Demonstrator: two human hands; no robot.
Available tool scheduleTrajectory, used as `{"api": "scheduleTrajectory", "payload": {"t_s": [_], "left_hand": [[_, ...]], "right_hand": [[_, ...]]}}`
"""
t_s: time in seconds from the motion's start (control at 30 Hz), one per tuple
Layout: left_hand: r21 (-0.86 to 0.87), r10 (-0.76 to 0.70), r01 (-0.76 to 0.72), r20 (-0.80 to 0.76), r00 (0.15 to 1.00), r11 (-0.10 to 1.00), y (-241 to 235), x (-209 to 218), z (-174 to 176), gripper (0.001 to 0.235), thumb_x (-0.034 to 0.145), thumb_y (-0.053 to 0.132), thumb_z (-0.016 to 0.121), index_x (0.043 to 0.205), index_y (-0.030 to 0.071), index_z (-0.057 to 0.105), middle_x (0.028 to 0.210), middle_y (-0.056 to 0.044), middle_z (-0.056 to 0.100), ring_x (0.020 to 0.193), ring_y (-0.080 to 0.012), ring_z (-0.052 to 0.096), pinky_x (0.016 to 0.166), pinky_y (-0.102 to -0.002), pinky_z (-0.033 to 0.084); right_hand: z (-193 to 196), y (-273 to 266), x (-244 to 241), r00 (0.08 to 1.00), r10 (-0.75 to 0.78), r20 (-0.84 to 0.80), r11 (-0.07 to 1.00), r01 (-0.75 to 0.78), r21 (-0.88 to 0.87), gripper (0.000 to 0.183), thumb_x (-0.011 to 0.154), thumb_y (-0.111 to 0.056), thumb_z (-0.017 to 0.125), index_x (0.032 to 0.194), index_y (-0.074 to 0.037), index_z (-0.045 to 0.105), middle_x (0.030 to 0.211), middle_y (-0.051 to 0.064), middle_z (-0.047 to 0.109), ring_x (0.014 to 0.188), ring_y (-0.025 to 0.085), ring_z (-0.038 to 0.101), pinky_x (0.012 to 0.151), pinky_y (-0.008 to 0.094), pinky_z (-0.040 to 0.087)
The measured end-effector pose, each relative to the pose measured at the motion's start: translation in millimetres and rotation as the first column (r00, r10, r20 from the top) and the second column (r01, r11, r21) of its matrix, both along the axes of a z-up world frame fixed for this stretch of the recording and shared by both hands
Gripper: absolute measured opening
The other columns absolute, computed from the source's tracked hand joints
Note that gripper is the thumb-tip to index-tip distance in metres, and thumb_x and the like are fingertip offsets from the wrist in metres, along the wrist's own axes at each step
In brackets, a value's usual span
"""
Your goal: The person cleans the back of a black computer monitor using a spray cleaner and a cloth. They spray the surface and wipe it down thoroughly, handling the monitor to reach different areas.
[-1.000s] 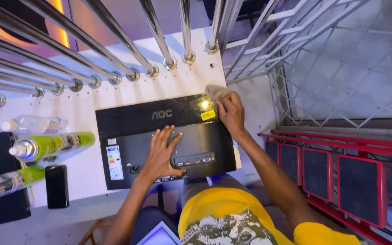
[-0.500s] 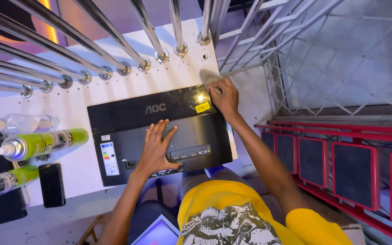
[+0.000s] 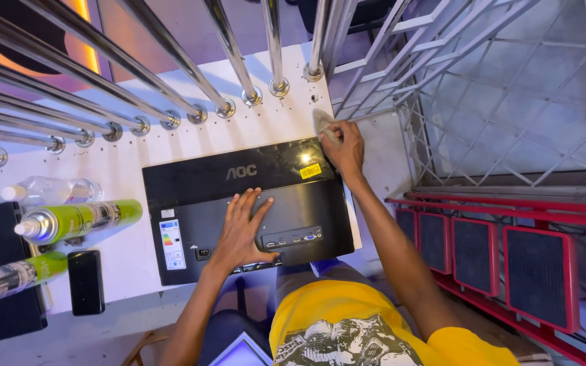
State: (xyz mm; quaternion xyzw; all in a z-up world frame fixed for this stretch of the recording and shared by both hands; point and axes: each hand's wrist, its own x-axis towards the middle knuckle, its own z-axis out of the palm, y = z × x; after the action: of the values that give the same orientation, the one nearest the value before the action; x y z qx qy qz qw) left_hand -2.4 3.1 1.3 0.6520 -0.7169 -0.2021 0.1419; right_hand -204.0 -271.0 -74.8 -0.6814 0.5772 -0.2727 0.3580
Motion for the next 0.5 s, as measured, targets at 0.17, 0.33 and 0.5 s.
{"api": "scheduleTrajectory", "payload": {"t_s": [0.17, 0.33, 0.5], "left_hand": [[-0.026, 0.008, -0.007, 0.024, 1.0, 1.0, 3, 0, 4, 0.13, 0.046, 0.064, 0.089, 0.157, 0.022, 0.037, 0.159, -0.018, 0.033, 0.152, -0.0375, 0.024, 0.125, -0.056, 0.01], [-0.012, -0.013, 0.013, 0.008, 1.0, 1.0, -2, 0, 4, 0.128, 0.048, 0.064, 0.091, 0.157, 0.022, 0.038, 0.159, -0.018, 0.034, 0.152, -0.0383, 0.024, 0.124, -0.057, 0.01], [0.004, 0.012, -0.012, -0.003, 1.0, 1.0, -2, -1, 5, 0.127, 0.047, 0.062, 0.092, 0.156, 0.022, 0.04, 0.159, -0.019, 0.035, 0.152, -0.0389, 0.024, 0.124, -0.057, 0.01]], "right_hand": [[-12, -6, 4, 1.0, -0.011, -0.017, 1.0, 0.01, -0.012, 0.023, 0.08, -0.03, 0.082, 0.095, -0.017, 0.07, 0.083, 0.008, 0.062, 0.083, 0.031, 0.068, 0.079, 0.043, 0.056], [14, 2, 7, 0.988, -0.052, -0.147, 0.993, 0.066, 0.094, 0.036, 0.075, -0.043, 0.085, 0.094, -0.021, 0.063, 0.098, 0.005, 0.061, 0.097, 0.034, 0.07, 0.088, 0.047, 0.057], [-6, -11, -5, 1.0, -0.012, 0.011, 0.997, 0.011, 0.075, 0.015, 0.091, -0.019, 0.068, 0.104, -0.011, 0.063, 0.085, 0.012, 0.066, 0.091, 0.035, 0.07, 0.082, 0.047, 0.055]]}}
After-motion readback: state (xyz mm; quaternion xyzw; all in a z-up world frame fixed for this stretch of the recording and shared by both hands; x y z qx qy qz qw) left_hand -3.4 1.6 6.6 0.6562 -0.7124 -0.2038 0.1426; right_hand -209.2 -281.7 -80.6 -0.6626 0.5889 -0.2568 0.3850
